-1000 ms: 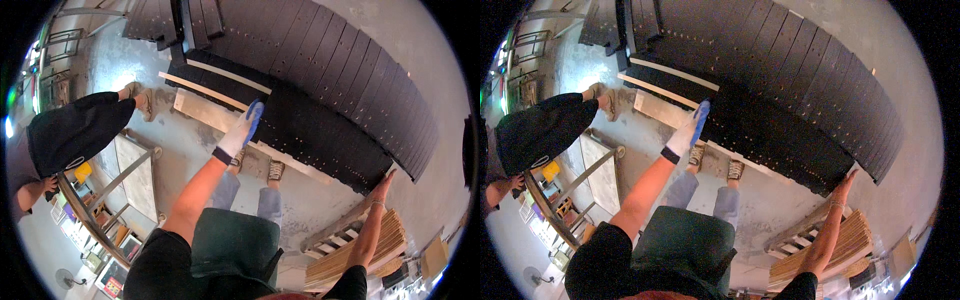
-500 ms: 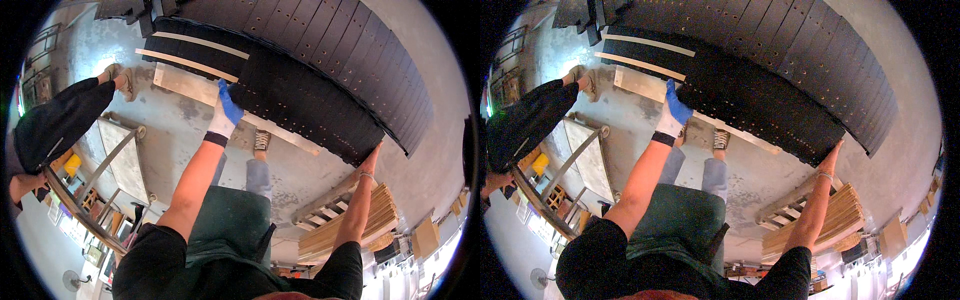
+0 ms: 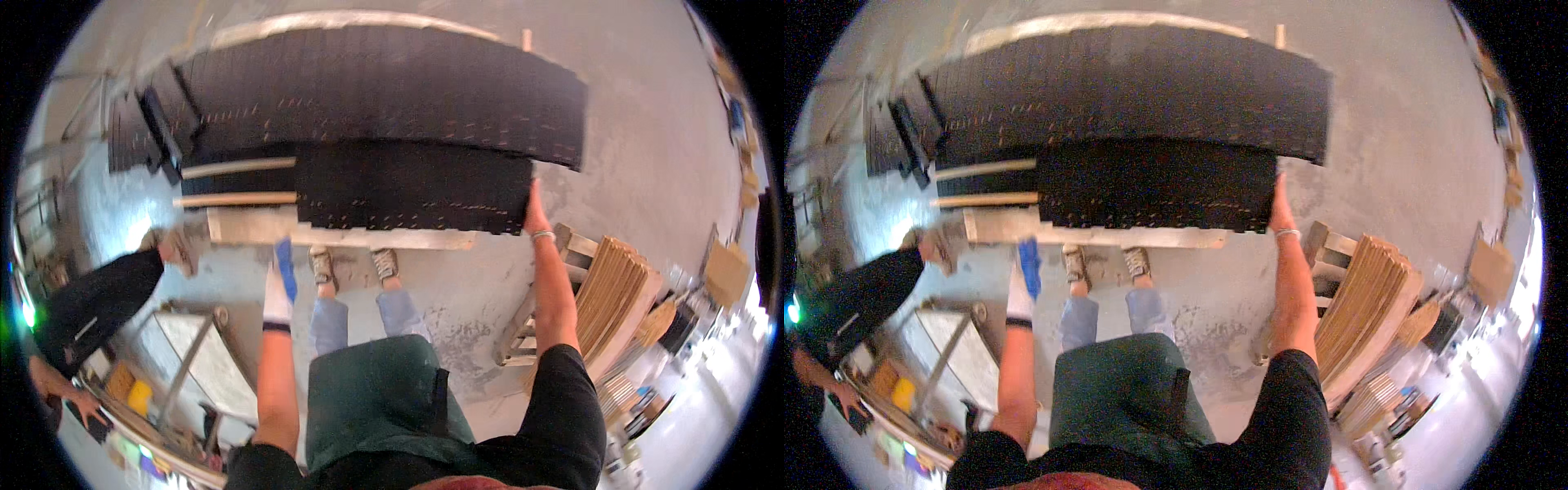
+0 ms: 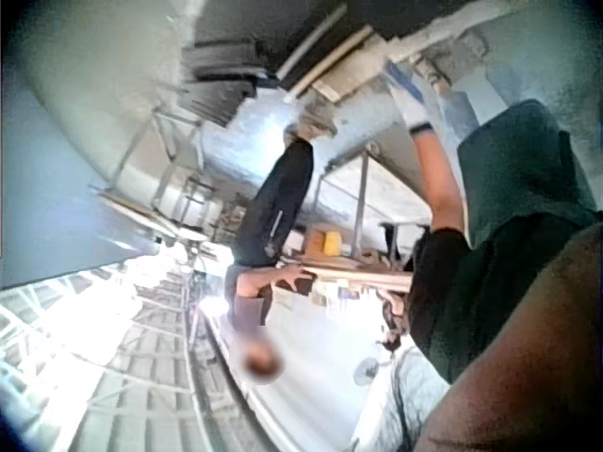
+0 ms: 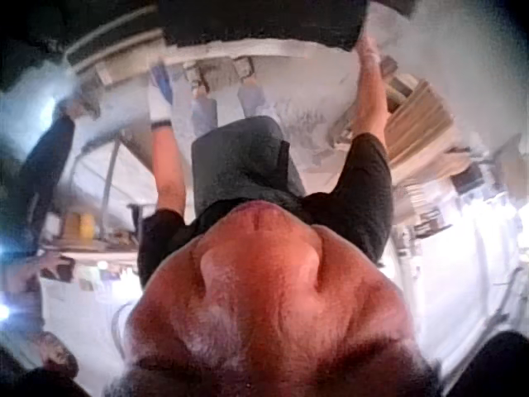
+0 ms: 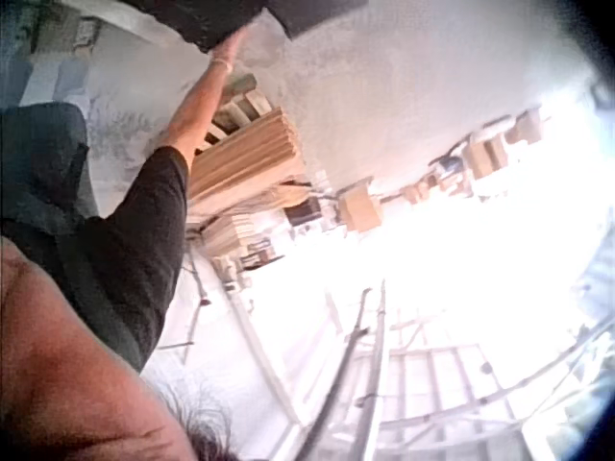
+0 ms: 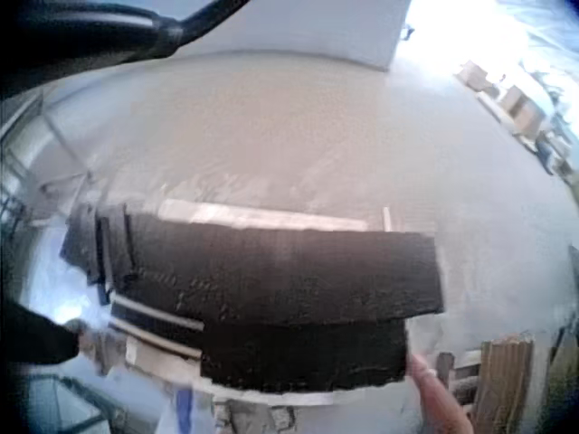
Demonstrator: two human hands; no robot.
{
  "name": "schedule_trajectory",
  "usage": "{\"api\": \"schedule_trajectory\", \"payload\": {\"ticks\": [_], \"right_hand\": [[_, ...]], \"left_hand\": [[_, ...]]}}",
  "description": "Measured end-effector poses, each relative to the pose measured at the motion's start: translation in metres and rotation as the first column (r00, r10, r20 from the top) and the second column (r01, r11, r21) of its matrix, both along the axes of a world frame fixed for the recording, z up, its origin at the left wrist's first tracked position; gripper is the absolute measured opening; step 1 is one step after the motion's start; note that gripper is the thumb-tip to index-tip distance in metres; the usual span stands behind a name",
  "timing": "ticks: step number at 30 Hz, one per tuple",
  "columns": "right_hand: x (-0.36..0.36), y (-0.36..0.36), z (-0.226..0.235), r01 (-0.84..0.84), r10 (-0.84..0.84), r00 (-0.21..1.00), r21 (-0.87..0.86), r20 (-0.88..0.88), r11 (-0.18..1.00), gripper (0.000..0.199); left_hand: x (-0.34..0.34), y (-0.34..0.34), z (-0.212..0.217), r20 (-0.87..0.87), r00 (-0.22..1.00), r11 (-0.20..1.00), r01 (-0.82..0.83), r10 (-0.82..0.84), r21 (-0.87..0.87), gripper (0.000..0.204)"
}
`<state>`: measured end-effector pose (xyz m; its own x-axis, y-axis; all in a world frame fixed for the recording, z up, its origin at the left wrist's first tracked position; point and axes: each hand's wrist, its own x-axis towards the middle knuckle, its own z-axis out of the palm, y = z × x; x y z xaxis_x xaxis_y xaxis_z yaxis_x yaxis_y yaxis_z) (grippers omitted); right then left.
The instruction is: The person stacks black rectangular wooden planks with holes onto a larger wooden board. They pick up the planks from a pile, arrange them in a row on the board, and then lift the board to place it on a stack of similar boards. The person wears gloves and an apron.
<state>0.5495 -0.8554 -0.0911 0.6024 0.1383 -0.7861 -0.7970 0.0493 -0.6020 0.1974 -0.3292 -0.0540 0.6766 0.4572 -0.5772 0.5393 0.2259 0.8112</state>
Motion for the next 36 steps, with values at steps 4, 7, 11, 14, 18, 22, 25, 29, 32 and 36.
{"api": "schedule_trajectory", "payload": {"ticks": [4,7,11,14,18,22,25,29,32,36], "right_hand": [[-0.044,-0.066,0.013,-0.114,0.146,0.989,-0.515,0.022,0.85,0.101],[-0.126,-0.134,0.048,-0.381,0.484,0.875,-0.603,0.01,0.701,0.083],[-0.267,-0.19,0.108,-0.543,0.48,0.84,-0.418,-0.255,0.728,0.062],[-0.363,-0.213,0.144,-0.67,0.563,0.741,-0.351,-0.365,0.655,0.059],[-0.431,-0.23,0.209,-0.615,0.476,0.744,-0.201,-0.469,0.763,0.056],[-0.501,-0.279,0.235,-0.402,0.304,0.844,-0.147,-0.442,0.904,0.058],[-0.519,-0.282,0.275,-0.389,0.284,0.875,-0.221,-0.392,0.895,0.044],[-0.51,-0.32,0.251,-0.631,0.588,0.776,-0.275,-0.227,0.726,0.04],[-0.463,-0.339,0.243,-0.538,0.501,0.84,-0.197,-0.21,0.82,0.041],[-0.398,-0.366,0.281,-0.294,0.275,0.955,-0.262,-0.11,0.919,0.036]], "left_hand": [[-0.07,-0.046,0.119,-0.271,0.962,0.998,-0.019,0.003,-0.058,0.061],[-0.109,-0.087,0.188,-0.403,0.91,0.987,-0.14,0.098,-0.077,0.063],[-0.13,-0.129,0.224,-0.512,0.858,0.986,-0.117,0.04,-0.118,0.059],[-0.138,-0.167,0.228,-0.264,0.965,0.977,-0.041,-0.015,-0.208,0.06],[-0.128,-0.219,0.238,-0.085,0.993,0.959,0.056,-0.082,-0.278,0.064],[-0.147,-0.276,0.223,-0.068,0.996,0.947,0.025,-0.049,-0.32,0.066],[-0.186,-0.329,0.237,-0.11,0.993,0.952,0.006,-0.042,-0.305,0.067],[-0.218,-0.366,0.264,-0.202,0.979,0.967,-0.021,-0.032,-0.254,0.062],[-0.214,-0.383,0.298,-0.169,0.985,0.987,-0.009,-0.019,-0.163,0.059],[-0.15,-0.397,0.313,-0.092,0.995,0.994,0.027,-0.036,-0.102,0.056]]}}
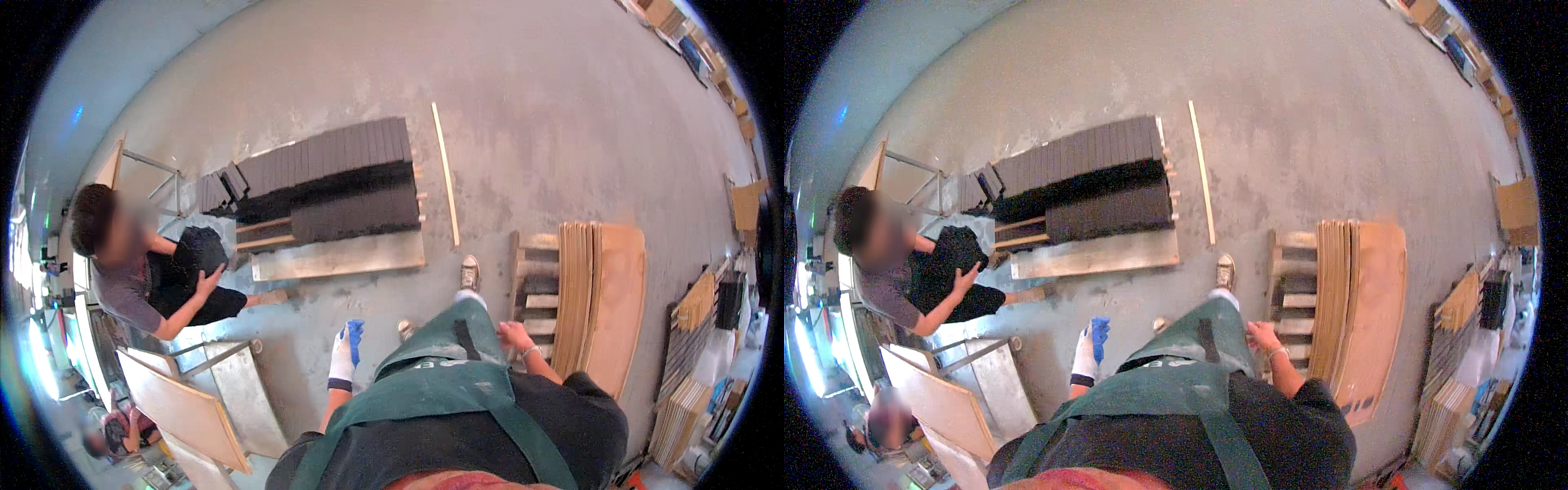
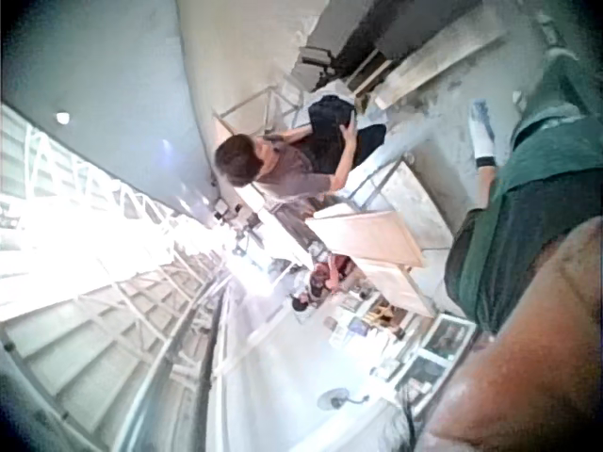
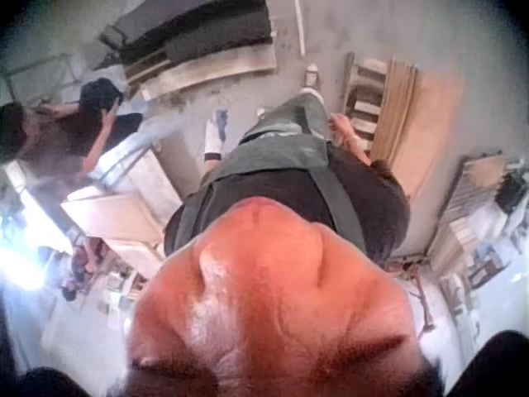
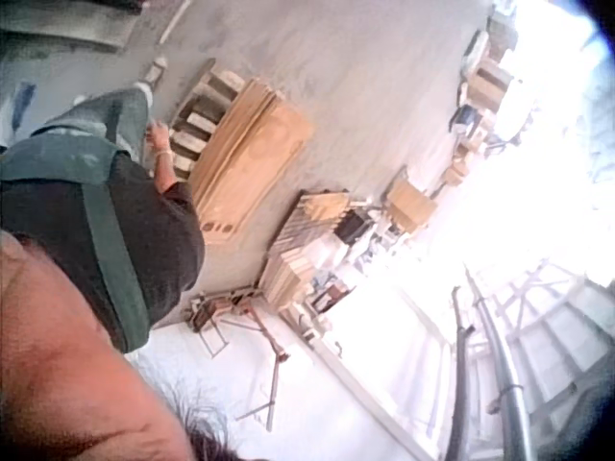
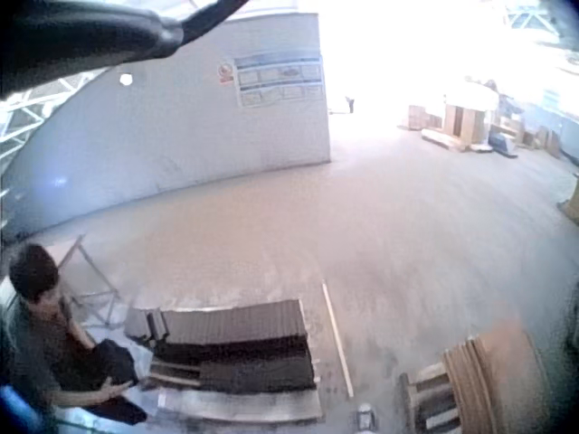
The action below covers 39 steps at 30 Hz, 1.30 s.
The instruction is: The person stacks black rectangular wooden planks with holes onto a larger wooden board. They pick up the planks from a pile, arrange them in a row on the board, and then lift the board to place it on a stack of similar boards. The person wears gloves and an apron.
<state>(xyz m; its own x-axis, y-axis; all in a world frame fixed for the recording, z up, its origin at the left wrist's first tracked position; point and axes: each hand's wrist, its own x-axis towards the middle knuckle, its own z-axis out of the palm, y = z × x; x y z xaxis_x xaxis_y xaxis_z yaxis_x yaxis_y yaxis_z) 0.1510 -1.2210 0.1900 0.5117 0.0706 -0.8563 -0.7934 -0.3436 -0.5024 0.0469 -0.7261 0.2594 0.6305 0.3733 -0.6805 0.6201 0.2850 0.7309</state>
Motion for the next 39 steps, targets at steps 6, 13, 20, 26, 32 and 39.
{"api": "schedule_trajectory", "payload": {"ticks": [6,13,20,26,32,39], "right_hand": [[0.074,-0.1,-0.016,0.086,-0.086,0.996,-0.004,-0.017,0.996,0.035],[0.178,-0.203,-0.02,0.079,-0.059,0.991,-0.164,0.121,0.983,0.039],[0.305,-0.186,-0.082,0.451,-0.453,0.891,0.082,0.009,0.889,0.037],[0.461,-0.096,-0.06,0.472,-0.464,0.878,0.37,-0.119,0.8,0.04],[0.696,-0.068,0.007,0.352,-0.382,0.923,0.477,-0.038,0.805,0.037],[0.884,-0.059,0.027,0.204,-0.206,0.979,0.205,-0.011,0.957,0.034]], "left_hand": [[0.237,-0.078,0.114,0.621,0.784,0.998,0.049,-0.021,-0.027,0.057],[0.425,-0.204,0.233,0.764,0.504,0.915,0.202,-0.403,0.349,0.058],[0.507,-0.264,0.171,0.572,0.616,0.841,0.392,-0.541,0.373,0.056],[0.627,-0.277,0.159,0.643,0.584,0.857,0.451,-0.495,0.25,0.053],[0.806,-0.23,0.18,0.539,0.457,0.626,0.051,-0.708,0.778,0.032],[0.944,-0.165,0.204,0.517,0.804,0.952,0.193,-0.293,0.238,0.033]]}}
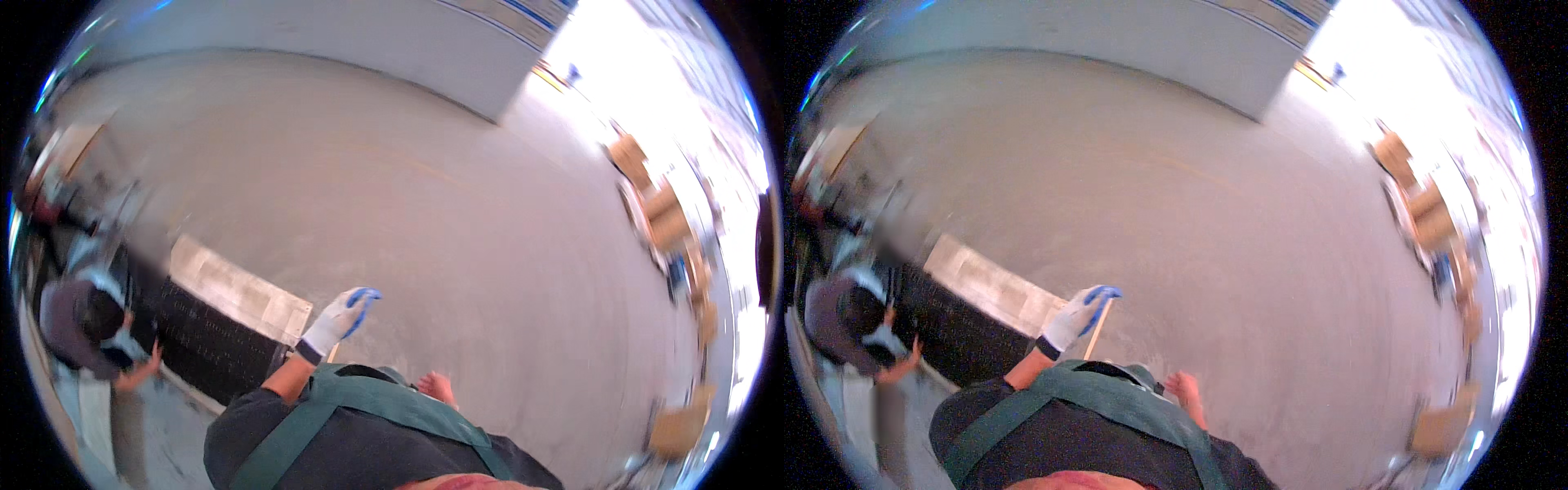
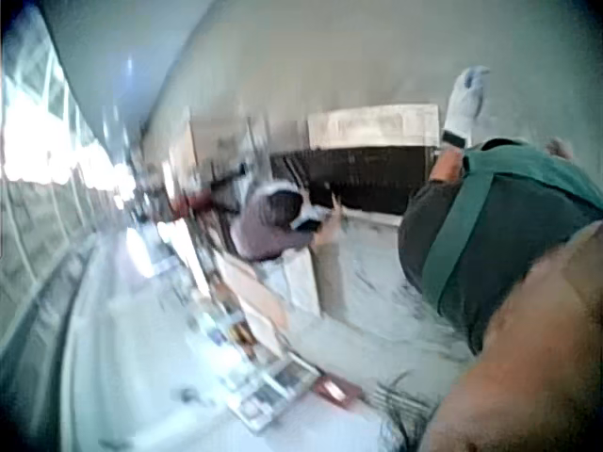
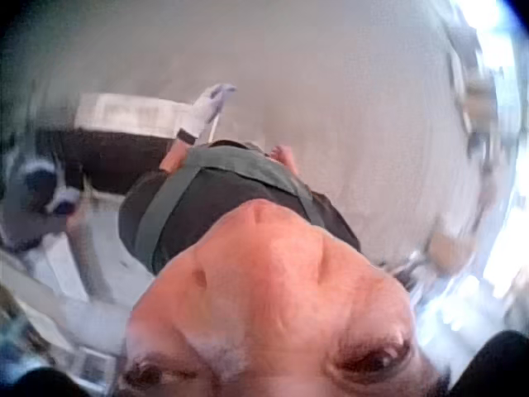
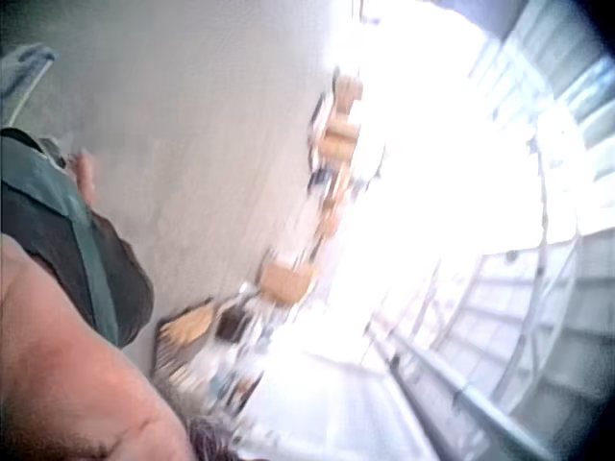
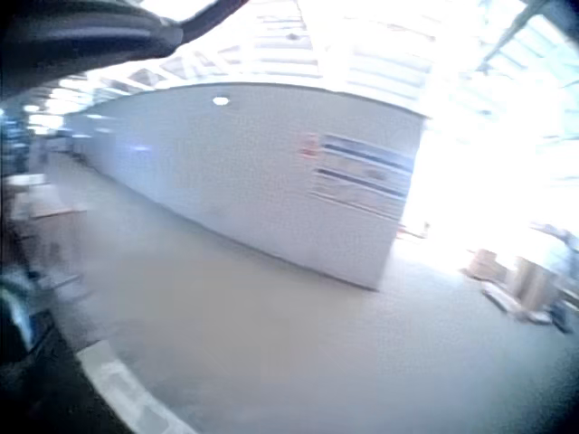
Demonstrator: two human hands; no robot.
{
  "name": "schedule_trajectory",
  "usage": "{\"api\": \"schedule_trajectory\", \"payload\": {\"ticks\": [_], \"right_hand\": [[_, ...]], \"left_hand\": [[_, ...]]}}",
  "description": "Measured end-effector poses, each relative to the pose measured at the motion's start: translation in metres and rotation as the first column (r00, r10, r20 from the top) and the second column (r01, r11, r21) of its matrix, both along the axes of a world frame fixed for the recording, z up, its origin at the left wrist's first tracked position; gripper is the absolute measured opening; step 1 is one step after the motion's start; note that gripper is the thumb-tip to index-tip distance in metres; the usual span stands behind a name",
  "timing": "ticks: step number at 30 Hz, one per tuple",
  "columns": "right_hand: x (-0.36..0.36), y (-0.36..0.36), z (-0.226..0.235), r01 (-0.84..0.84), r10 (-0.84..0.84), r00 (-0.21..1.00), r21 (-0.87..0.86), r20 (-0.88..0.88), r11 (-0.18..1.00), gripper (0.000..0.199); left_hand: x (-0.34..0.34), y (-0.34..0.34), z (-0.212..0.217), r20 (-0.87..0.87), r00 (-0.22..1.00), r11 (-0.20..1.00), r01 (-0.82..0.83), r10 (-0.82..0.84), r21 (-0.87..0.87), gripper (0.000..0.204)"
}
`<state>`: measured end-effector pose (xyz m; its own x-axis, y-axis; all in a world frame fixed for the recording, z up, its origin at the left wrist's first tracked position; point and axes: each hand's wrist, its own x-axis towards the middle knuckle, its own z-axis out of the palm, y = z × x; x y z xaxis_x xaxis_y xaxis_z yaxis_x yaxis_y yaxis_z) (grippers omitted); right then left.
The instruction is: The person stacks black rectangular wooden planks with holes onto a larger wooden board. They pick up the planks from a pile, arrange them in a row on the board, and then lift the board to place it on a stack of similar boards. The person wears gloves and an apron.
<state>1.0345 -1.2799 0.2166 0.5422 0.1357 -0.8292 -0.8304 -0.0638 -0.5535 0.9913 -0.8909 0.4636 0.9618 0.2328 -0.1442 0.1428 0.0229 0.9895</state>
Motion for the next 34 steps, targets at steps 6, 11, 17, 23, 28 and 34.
{"api": "schedule_trajectory", "payload": {"ticks": [6,11,17,23,28,34], "right_hand": [[0.181,0.044,-0.047,-0.159,0.147,0.975,-0.058,-0.164,0.986,0.04],[0.353,0.1,-0.059,-0.259,0.243,0.956,-0.083,-0.164,0.962,0.043],[0.582,0.217,-0.074,-0.422,0.428,0.899,0.087,-0.086,0.903,0.046],[0.722,0.46,-0.052,-0.669,0.668,0.729,-0.05,0.148,0.741,0.043],[0.726,0.683,-0.026,-0.729,0.726,0.676,0.261,0.129,0.633,0.045],[0.75,0.885,-0.003,-0.908,0.926,0.372,0.232,0.064,0.349,0.057]], "left_hand": [[0.117,0.067,-0.059,0.158,0.979,0.973,-0.158,0.132,0.167,0.039],[0.213,0.13,-0.042,-0.102,0.948,0.949,-0.308,0.3,-0.072,0.048],[0.295,0.195,-0.054,0.036,0.798,0.782,-0.597,0.601,0.176,0.051],[0.312,0.25,-0.098,0.003,0.762,0.621,-0.53,0.648,0.577,0.039],[0.347,0.339,-0.114,-0.083,0.517,0.506,-0.774,0.852,0.38,0.038],[0.416,0.526,-0.127,0.072,0.678,0.249,-0.364,0.732,0.897,0.041]]}}
